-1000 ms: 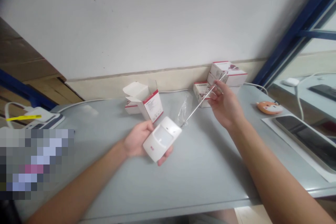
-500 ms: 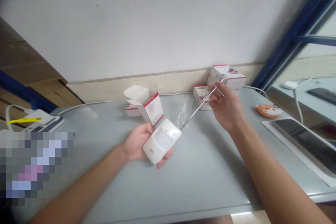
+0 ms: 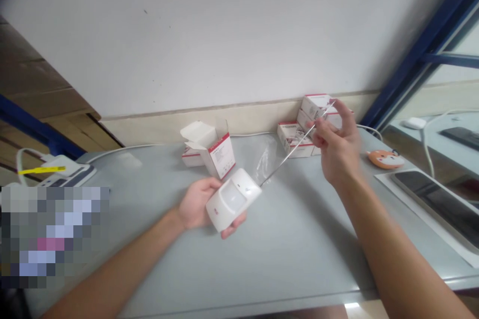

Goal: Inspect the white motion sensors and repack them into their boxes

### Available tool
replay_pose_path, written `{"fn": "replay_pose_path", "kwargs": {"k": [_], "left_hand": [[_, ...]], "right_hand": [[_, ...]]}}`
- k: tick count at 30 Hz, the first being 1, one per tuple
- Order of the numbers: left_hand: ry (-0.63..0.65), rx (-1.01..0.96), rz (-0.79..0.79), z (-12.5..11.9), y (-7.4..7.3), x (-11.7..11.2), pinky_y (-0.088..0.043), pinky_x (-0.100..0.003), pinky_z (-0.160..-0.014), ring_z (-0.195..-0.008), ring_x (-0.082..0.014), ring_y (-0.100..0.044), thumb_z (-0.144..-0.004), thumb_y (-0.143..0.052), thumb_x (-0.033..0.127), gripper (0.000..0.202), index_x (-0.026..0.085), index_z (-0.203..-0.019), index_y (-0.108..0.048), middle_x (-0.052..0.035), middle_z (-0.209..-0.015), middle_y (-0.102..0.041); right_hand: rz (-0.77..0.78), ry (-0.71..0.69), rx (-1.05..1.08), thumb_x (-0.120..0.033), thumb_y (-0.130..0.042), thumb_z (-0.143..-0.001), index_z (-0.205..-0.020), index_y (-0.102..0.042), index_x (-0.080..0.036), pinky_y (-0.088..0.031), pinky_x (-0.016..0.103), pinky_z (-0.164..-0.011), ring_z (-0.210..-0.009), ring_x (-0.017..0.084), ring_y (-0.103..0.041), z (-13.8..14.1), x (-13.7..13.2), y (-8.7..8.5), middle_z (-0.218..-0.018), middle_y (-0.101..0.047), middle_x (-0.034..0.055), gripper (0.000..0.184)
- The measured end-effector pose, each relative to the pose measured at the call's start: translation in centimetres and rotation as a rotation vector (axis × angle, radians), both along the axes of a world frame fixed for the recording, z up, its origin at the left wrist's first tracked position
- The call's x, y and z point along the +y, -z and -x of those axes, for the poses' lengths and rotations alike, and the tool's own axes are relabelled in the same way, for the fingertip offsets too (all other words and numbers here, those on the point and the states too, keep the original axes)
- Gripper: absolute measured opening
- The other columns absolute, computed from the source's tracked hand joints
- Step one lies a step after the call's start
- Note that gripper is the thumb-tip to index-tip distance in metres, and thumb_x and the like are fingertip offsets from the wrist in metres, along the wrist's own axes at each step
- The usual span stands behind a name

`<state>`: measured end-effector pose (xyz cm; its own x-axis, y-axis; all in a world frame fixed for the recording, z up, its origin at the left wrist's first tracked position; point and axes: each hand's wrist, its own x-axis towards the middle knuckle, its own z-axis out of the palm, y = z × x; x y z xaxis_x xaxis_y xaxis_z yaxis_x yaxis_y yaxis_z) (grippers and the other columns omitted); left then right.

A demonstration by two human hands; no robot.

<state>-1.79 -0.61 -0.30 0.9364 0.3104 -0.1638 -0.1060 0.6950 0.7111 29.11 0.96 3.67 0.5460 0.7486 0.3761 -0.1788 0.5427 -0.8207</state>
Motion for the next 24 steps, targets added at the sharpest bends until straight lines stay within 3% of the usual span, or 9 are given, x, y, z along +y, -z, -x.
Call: {"fn": "replay_pose_path", "kwargs": {"k": [8,14,24], "left_hand": [[-0.104,0.006,-0.054,-0.5,0.1,-0.6,-0.051,-0.037,-0.057,-0.061,-0.0285,-0.068,-0.084,-0.038,0.045,0.046,0.013,-0.110,-0.060,-0.0144,-0.077,-0.071],[-0.287,-0.011,-0.118,-1.4,0.1,-1.6,-0.050,-0.038,-0.059,-0.055,-0.0288,-0.068,-0.086,-0.035,0.042,0.043,0.013,-0.106,-0.061,-0.0140,-0.073,-0.072],[-0.578,0.045,-0.071,-2.7,-1.2,-3.3,-0.048,-0.035,-0.061,-0.053,-0.0254,-0.065,-0.084,-0.035,0.040,0.049,0.006,-0.094,-0.069,-0.0155,-0.073,-0.071]], "right_hand": [[0.092,-0.077,-0.090,-0.027,-0.089,-0.075,-0.131,-0.061,-0.035,-0.028,0.031,-0.057,-0.059,0.016,-0.048,0.6,0.2,1.7,-0.070,-0.069,-0.0049,0.064],[0.131,-0.266,-0.323,-0.043,-0.080,-0.091,-0.102,-0.067,-0.027,-0.039,0.032,-0.059,-0.058,0.015,-0.051,3.7,-1.1,2.1,-0.080,-0.074,0.0009,0.022],[0.223,-0.394,-0.767,-0.038,-0.066,-0.101,-0.104,-0.079,-0.026,-0.044,0.034,-0.068,-0.075,0.019,-0.060,6.7,-3.4,2.7,-0.089,-0.074,0.0034,0.018]]}}
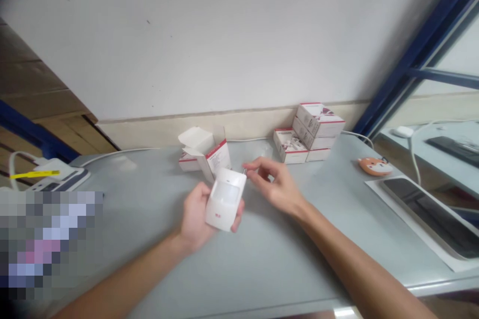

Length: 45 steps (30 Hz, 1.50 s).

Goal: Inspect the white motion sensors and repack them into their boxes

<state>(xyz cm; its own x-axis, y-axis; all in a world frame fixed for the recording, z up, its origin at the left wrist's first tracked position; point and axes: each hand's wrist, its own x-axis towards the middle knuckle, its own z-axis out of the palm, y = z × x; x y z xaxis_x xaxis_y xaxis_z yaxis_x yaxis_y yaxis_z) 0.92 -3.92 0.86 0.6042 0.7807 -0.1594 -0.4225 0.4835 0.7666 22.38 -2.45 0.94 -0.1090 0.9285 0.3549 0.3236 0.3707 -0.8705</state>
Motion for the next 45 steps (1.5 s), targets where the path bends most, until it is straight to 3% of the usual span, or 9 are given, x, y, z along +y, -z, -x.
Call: {"fn": "replay_pose_path", "kwargs": {"k": [5,8,12,19,23,28,32,36,45], "left_hand": [[0.008,0.021,0.010,-0.5,0.3,-0.2,-0.051,-0.038,-0.066,-0.060,-0.0277,-0.068,-0.087,-0.035,0.041,0.051,0.005,-0.099,-0.069,-0.0169,-0.078,-0.072],[-0.046,0.042,-0.018,-0.5,0.3,-0.4,-0.052,-0.039,-0.067,-0.063,-0.0282,-0.068,-0.089,-0.034,0.040,0.051,0.005,-0.106,-0.066,-0.0168,-0.081,-0.073],[-0.151,0.078,-0.070,-0.3,-0.1,-0.6,-0.052,-0.039,-0.067,-0.062,-0.0274,-0.067,-0.090,-0.036,0.038,0.046,0.008,-0.116,-0.059,-0.0130,-0.081,-0.073],[-0.157,0.092,-0.101,-0.3,0.1,-0.7,-0.052,-0.040,-0.069,-0.062,-0.0272,-0.067,-0.091,-0.035,0.038,0.045,0.011,-0.120,-0.057,-0.0112,-0.081,-0.074],[-0.163,0.097,-0.087,-0.3,0.2,-0.5,-0.052,-0.040,-0.070,-0.064,-0.0277,-0.068,-0.092,-0.034,0.037,0.048,0.008,-0.123,-0.057,-0.0127,-0.083,-0.074],[-0.153,0.086,-0.081,-0.2,-0.1,-0.3,-0.051,-0.040,-0.071,-0.064,-0.0282,-0.068,-0.091,-0.038,0.037,0.046,0.009,-0.121,-0.058,-0.0131,-0.083,-0.074],[-0.123,0.094,-0.088,0.0,-0.4,-0.2,-0.051,-0.041,-0.073,-0.066,-0.0286,-0.069,-0.092,-0.038,0.037,0.046,0.010,-0.123,-0.058,-0.0135,-0.086,-0.076],[-0.084,0.091,-0.109,0.1,-0.3,-0.2,-0.051,-0.041,-0.075,-0.069,-0.0288,-0.070,-0.093,-0.038,0.038,0.044,0.011,-0.119,-0.060,-0.0147,-0.089,-0.077],[0.034,0.074,-0.143,0.2,0.4,0.2,-0.051,-0.041,-0.075,-0.070,-0.0298,-0.073,-0.094,-0.036,0.040,0.046,0.009,-0.119,-0.059,-0.0177,-0.091,-0.078]], "right_hand": [[-0.197,0.063,-0.299,-0.027,-0.060,-0.099,-0.108,-0.074,-0.028,-0.046,0.037,-0.072,-0.078,0.020,-0.060,-1.0,0.4,-1.1,-0.104,-0.073,0.0044,0.017],[-0.153,0.173,-0.473,-0.021,-0.062,-0.090,-0.117,-0.058,-0.027,-0.047,0.038,-0.070,-0.078,0.022,-0.059,-1.5,0.2,-1.7,-0.104,-0.067,0.0055,0.028],[-0.098,0.005,-0.605,-0.011,-0.061,-0.077,-0.110,-0.044,-0.026,-0.052,0.040,-0.075,-0.089,0.026,-0.060,-1.5,-0.5,-1.6,-0.111,-0.058,0.0084,0.040],[-0.162,0.002,-0.707,-0.021,-0.063,-0.094,-0.123,-0.059,-0.029,-0.053,0.047,-0.091,-0.114,0.033,-0.064,-1.0,0.5,0.6,-0.124,-0.065,0.0103,0.031],[-0.191,0.197,-0.474,-0.029,-0.059,-0.102,-0.116,-0.068,-0.029,-0.053,0.043,-0.084,-0.096,0.026,-0.069,-2.0,1.6,-0.1,-0.112,-0.072,0.0066,0.017],[-0.237,0.411,0.200,-0.039,-0.072,-0.095,-0.109,-0.071,-0.029,-0.055,0.038,-0.086,-0.096,0.023,-0.069,-4.3,2.5,-1.8,-0.105,-0.073,0.0032,0.017],[-0.133,0.430,0.657,-0.033,-0.076,-0.083,-0.096,-0.071,-0.027,-0.050,0.028,-0.062,-0.073,0.016,-0.062,-6.0,3.2,-1.9,-0.087,-0.066,-0.0015,0.016],[-0.028,0.457,0.689,-0.033,-0.073,-0.079,-0.091,-0.072,-0.024,-0.042,0.025,-0.050,-0.062,0.014,-0.055,-6.2,3.4,-1.4,-0.077,-0.061,-0.0015,0.015],[0.129,0.357,0.744,-0.031,-0.077,-0.075,-0.093,-0.070,-0.024,-0.044,0.025,-0.053,-0.063,0.013,-0.057,-3.2,2.9,-1.0,-0.079,-0.064,-0.0026,0.020]]}}
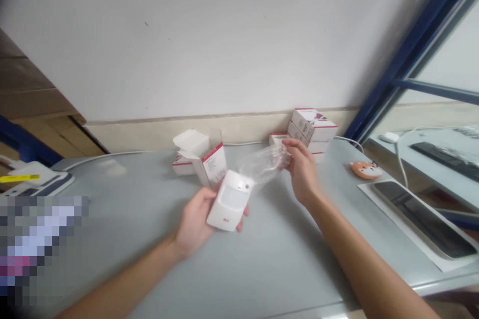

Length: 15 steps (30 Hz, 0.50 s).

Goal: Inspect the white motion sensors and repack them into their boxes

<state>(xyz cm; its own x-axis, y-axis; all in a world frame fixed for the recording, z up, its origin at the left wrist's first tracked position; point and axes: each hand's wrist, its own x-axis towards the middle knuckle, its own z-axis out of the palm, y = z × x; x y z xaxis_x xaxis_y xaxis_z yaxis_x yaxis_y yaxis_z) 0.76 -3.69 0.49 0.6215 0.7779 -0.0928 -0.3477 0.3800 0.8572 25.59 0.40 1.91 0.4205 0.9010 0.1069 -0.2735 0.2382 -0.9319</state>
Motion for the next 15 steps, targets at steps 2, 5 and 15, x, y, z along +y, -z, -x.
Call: {"fn": "replay_pose_path", "kwargs": {"k": [2,5,15], "left_hand": [[0.026,-0.001,-0.003,0.1,0.0,0.2,-0.051,-0.041,-0.076,-0.069,-0.0298,-0.074,-0.095,-0.036,0.040,0.047,0.009,-0.121,-0.059,-0.0182,-0.091,-0.079],[0.076,0.006,0.002,0.2,-0.2,0.4,-0.051,-0.038,-0.072,-0.066,-0.0286,-0.073,-0.095,-0.038,0.040,0.048,0.009,-0.127,-0.057,-0.0178,-0.091,-0.079],[0.058,0.069,-0.014,0.0,-0.4,0.3,-0.052,-0.036,-0.066,-0.064,-0.0253,-0.071,-0.104,-0.033,0.050,0.057,0.009,-0.137,-0.055,-0.0193,-0.094,-0.080]], "right_hand": [[0.016,-0.068,0.033,-0.030,-0.077,-0.075,-0.093,-0.069,-0.024,-0.044,0.025,-0.055,-0.065,0.014,-0.057,0.3,-0.1,0.0,-0.078,-0.063,-0.0028,0.020],[0.019,-0.120,0.023,-0.030,-0.076,-0.076,-0.093,-0.067,-0.025,-0.045,0.025,-0.060,-0.069,0.015,-0.058,0.4,-0.1,0.0,-0.080,-0.064,-0.0026,0.020],[-0.002,-0.294,-0.158,-0.049,-0.068,-0.091,-0.113,-0.067,-0.029,-0.053,0.033,-0.079,-0.090,0.021,-0.068,1.6,-0.7,0.2,-0.101,-0.072,0.0016,0.029]]}}
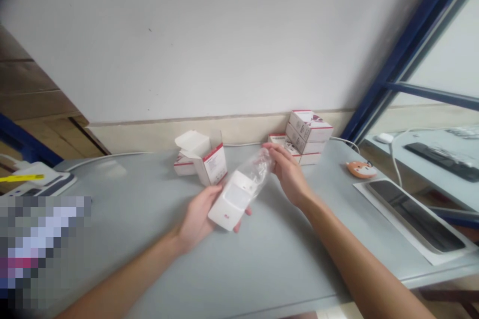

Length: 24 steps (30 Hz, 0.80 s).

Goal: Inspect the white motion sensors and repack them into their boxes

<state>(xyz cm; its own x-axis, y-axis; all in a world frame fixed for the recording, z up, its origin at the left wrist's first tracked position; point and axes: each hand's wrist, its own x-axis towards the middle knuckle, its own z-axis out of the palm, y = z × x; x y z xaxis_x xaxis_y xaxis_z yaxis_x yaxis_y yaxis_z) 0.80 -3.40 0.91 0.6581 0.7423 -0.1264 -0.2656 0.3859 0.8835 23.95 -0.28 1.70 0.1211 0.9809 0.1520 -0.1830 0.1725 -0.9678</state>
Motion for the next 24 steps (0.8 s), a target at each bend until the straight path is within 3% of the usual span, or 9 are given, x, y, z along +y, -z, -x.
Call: {"fn": "replay_pose_path", "kwargs": {"k": [3,6,8,10,12,15,18,24], "left_hand": [[-0.058,0.087,-0.037,0.0,0.0,0.1,-0.051,-0.034,-0.067,-0.062,-0.0219,-0.070,-0.102,-0.035,0.071,0.071,0.012,-0.133,-0.060,-0.0182,-0.098,-0.080],[-0.160,0.159,-0.092,0.0,-0.2,-0.1,-0.050,-0.031,-0.069,-0.063,-0.0182,-0.069,-0.097,-0.056,0.068,0.058,0.020,-0.128,-0.058,-0.0111,-0.101,-0.079],[-0.210,0.174,-0.120,-0.1,-0.5,-0.4,-0.050,-0.030,-0.071,-0.067,-0.0180,-0.071,-0.097,-0.062,0.062,0.048,0.023,-0.124,-0.057,-0.0061,-0.100,-0.077],[-0.237,0.173,-0.152,-0.3,-0.6,-0.7,-0.051,-0.030,-0.076,-0.079,-0.0198,-0.072,-0.098,-0.063,0.060,0.042,0.024,-0.120,-0.058,-0.0043,-0.100,-0.075],[-0.273,0.171,-0.216,-0.5,-0.5,-0.7,-0.051,-0.030,-0.084,-0.095,-0.0216,-0.071,-0.098,-0.067,0.057,0.040,0.023,-0.118,-0.061,-0.0049,-0.105,-0.074],[-0.325,0.140,-0.338,-0.7,0.0,-0.3,-0.048,-0.030,-0.099,-0.116,-0.0241,-0.065,-0.096,-0.072,0.054,0.042,0.022,-0.121,-0.064,-0.0069,-0.120,-0.072],[-0.304,0.126,-0.406,-0.7,0.9,0.5,-0.045,-0.035,-0.110,-0.128,-0.0272,-0.061,-0.096,-0.072,0.055,0.047,0.021,-0.127,-0.063,-0.0090,-0.132,-0.070],[-0.239,0.200,-0.438,0.0,1.6,0.9,-0.042,-0.046,-0.117,-0.136,-0.0336,-0.059,-0.096,-0.071,0.051,0.052,0.021,-0.137,-0.062,-0.0123,-0.144,-0.066]], "right_hand": [[0.009,0.012,0.042,-0.061,-0.065,-0.092,-0.126,-0.061,-0.031,-0.055,0.035,-0.088,-0.100,0.022,-0.070,0.2,0.3,0.6,-0.118,-0.070,0.0031,0.045],[0.055,-0.021,0.017,-0.072,-0.066,-0.090,-0.113,-0.058,-0.029,-0.054,0.032,-0.073,-0.082,0.019,-0.067,-0.1,0.6,1.4,-0.099,-0.068,0.0008,0.049],[0.124,-0.193,-0.068,-0.076,-0.060,-0.093,-0.109,-0.058,-0.027,-0.052,0.031,-0.066,-0.076,0.019,-0.065,-0.4,0.2,1.6,-0.090,-0.067,0.0009,0.052],[0.156,-0.424,-0.235,-0.076,-0.055,-0.097,-0.108,-0.063,-0.024,-0.053,0.032,-0.070,-0.079,0.021,-0.066,-0.5,-0.5,1.4,-0.088,-0.070,0.0035,0.053],[0.108,-0.555,-0.413,-0.071,-0.058,-0.098,-0.104,-0.069,-0.022,-0.054,0.035,-0.077,-0.084,0.023,-0.067,-0.3,-1.2,1.0,-0.089,-0.072,0.0058,0.051],[-0.004,-0.534,-0.477,-0.063,-0.067,-0.097,-0.113,-0.074,-0.023,-0.056,0.040,-0.089,-0.097,0.026,-0.069,0.1,-1.6,0.4,-0.102,-0.076,0.0070,0.044],[-0.023,-0.497,-0.460,-0.059,-0.072,-0.095,-0.129,-0.071,-0.023,-0.054,0.043,-0.097,-0.110,0.029,-0.069,-0.1,-1.4,0.2,-0.119,-0.076,0.0087,0.050],[0.032,-0.513,-0.549,-0.053,-0.083,-0.087,-0.119,-0.074,-0.020,-0.052,0.039,-0.091,-0.105,0.028,-0.067,-1.0,-1.2,-0.5,-0.114,-0.076,0.0078,0.047]]}}
